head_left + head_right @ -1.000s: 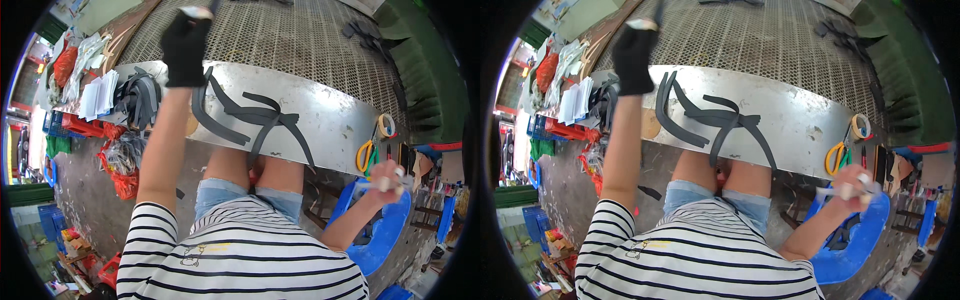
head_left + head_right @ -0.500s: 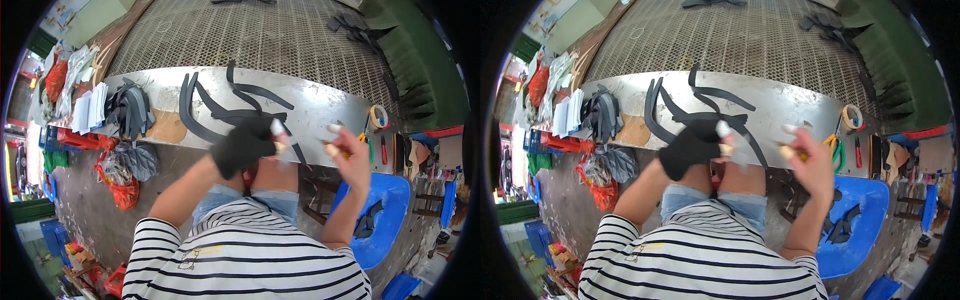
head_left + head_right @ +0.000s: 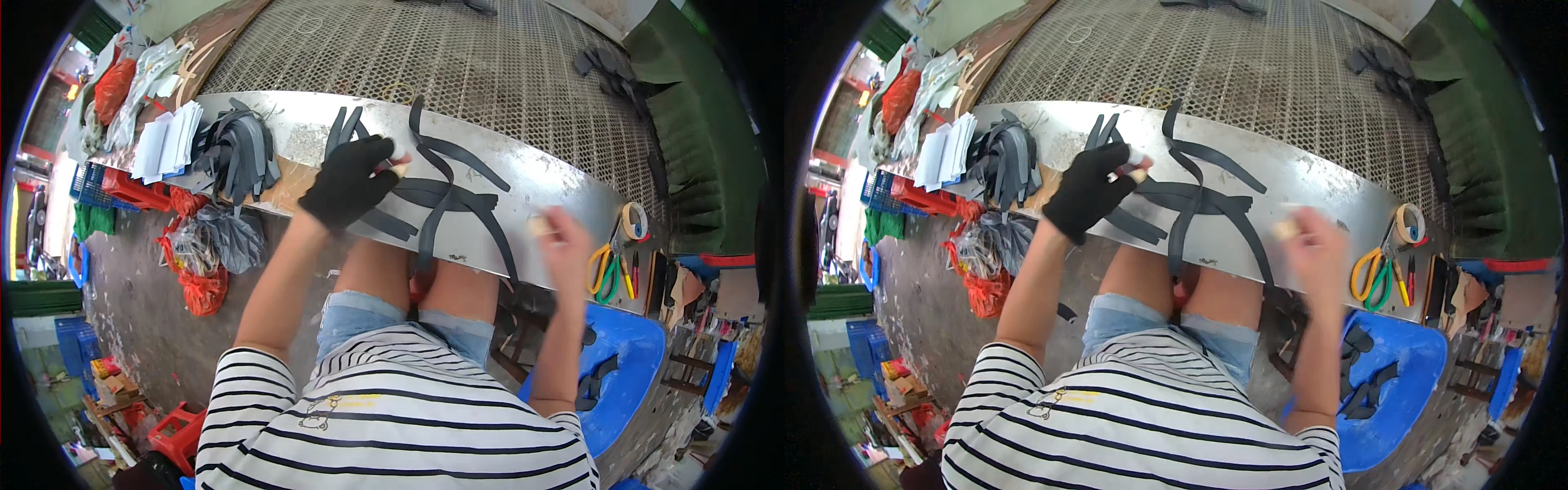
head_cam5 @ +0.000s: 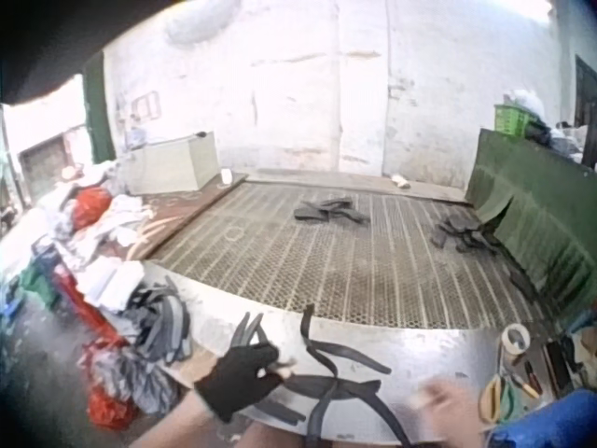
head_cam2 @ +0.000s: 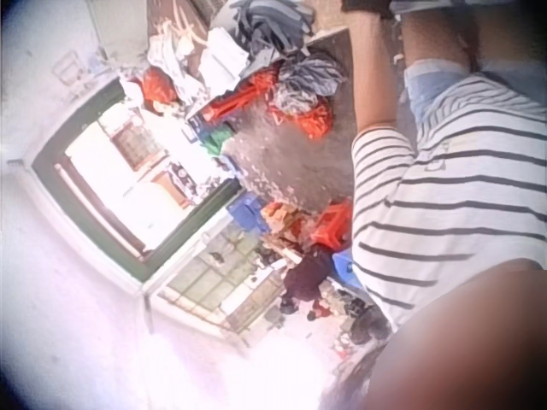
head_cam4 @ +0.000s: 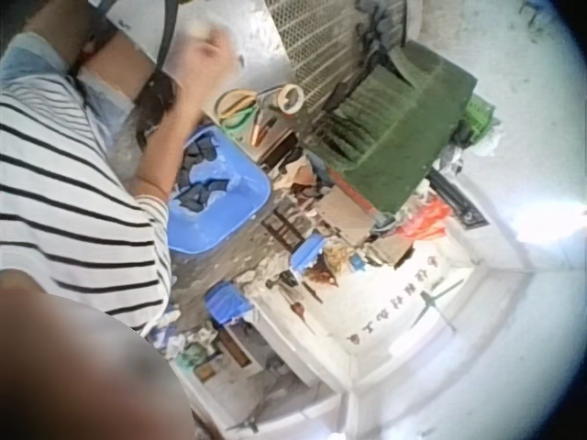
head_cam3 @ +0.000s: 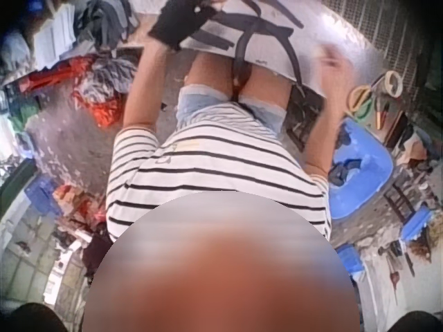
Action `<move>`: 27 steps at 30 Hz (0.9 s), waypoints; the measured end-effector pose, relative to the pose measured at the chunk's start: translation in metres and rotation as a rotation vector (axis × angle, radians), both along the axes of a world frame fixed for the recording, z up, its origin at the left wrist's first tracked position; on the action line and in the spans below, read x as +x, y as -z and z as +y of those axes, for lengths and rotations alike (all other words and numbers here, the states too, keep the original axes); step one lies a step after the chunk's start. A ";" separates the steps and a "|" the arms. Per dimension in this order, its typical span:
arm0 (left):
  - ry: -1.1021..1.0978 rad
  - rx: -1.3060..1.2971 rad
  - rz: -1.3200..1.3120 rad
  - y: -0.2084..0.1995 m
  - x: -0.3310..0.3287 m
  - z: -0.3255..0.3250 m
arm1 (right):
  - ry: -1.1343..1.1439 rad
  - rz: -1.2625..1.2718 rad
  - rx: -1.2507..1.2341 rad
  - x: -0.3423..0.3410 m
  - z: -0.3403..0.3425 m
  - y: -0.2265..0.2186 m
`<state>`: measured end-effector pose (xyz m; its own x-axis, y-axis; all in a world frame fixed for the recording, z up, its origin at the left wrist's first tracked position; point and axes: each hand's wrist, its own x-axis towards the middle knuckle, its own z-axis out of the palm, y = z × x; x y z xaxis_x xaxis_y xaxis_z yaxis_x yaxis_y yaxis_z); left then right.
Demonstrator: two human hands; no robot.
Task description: The recorder is gluing and assembling black curved shoe upper components at a workbench.
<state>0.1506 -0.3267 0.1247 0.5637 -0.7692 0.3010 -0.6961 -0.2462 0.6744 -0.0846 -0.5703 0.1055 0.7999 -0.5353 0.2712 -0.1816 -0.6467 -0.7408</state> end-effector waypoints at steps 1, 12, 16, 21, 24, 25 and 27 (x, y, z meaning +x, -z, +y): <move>-0.035 -0.003 0.033 -0.001 0.001 -0.008 | -0.111 0.137 0.140 0.024 0.042 -0.016; -0.041 -0.066 0.399 0.001 0.007 -0.018 | -0.260 0.003 0.509 0.078 0.057 0.006; 0.205 -0.063 -0.124 0.035 0.018 -0.041 | -0.100 0.046 0.634 0.078 0.075 0.003; 0.178 0.087 -0.100 0.055 0.039 -0.046 | -0.228 0.121 -0.263 0.065 0.140 0.014; 0.117 -0.041 0.038 0.037 0.037 -0.039 | -0.325 0.087 -0.250 0.058 0.135 0.032; 0.145 -0.109 0.153 0.023 0.034 -0.032 | -0.340 0.012 -0.230 0.056 0.130 0.035; 0.277 -0.023 0.301 -0.015 0.014 -0.015 | -0.355 0.031 0.335 0.052 0.114 0.023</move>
